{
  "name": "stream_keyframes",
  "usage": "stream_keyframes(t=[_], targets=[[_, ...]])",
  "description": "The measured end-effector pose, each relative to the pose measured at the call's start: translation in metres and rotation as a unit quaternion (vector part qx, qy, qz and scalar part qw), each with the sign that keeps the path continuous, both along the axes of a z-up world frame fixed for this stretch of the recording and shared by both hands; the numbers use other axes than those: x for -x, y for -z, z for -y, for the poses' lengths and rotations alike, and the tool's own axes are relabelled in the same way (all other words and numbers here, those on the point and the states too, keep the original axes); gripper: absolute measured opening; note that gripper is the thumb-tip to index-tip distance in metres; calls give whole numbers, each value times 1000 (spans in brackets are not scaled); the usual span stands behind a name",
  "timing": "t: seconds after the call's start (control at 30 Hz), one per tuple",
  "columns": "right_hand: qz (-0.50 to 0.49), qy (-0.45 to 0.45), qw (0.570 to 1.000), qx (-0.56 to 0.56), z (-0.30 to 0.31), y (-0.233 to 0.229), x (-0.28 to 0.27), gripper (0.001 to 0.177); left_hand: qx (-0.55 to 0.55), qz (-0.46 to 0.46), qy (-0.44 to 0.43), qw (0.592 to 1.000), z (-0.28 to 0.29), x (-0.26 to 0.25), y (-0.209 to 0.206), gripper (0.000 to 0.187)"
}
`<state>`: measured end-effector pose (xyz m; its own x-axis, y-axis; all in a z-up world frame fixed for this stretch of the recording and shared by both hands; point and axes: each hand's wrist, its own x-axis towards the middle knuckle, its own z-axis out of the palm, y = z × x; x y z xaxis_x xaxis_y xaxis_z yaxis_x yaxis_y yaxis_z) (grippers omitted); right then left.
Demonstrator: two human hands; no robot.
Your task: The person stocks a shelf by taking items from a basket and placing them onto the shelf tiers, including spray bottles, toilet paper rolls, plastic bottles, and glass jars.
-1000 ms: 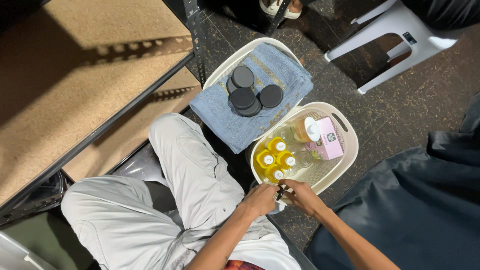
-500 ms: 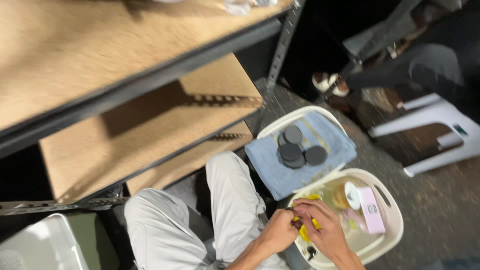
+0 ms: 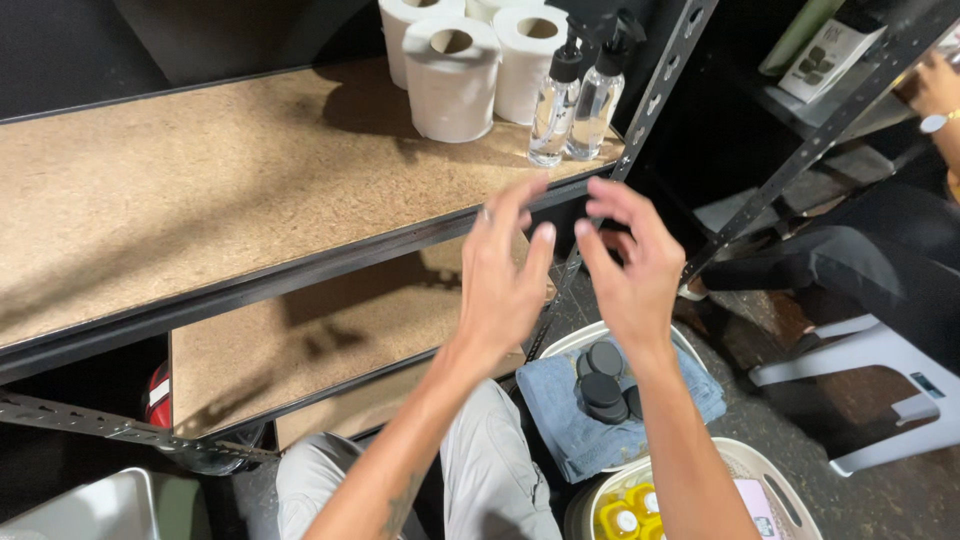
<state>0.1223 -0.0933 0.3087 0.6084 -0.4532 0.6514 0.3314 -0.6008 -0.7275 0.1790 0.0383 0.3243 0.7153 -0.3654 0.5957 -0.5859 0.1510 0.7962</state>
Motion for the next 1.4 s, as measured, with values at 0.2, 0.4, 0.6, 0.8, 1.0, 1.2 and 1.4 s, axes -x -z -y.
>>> stream_keyframes(t=[0.2,0.4,0.6,0.8,1.0,1.2,1.4], targets=[[30,17,998,45,8,-34,-47,34,-59,-4,-35,998,33,-69,-21,61],[3,46,998,49,10,-34,-66,37,-86,-37,1,996,48,-86,-20,61],[30,30,999,10,6,-31,-66,33,-60,-49,0,997,42,-73,-25,56],[62,6,998,16,1,-32,-61,28,-26,-24,-16,999,49,-79,-9,53],[70,-51,996,17,-5,-23,11,28,-7,29,24,999,14,-1,-13,44],[-32,-66,996,-47,12,41,90,29,-69,-18,64,995,17,60,54,38],[-238,-3,959,-156,55,173,194,43,-188,-217,164,944,46,144,189,45]])
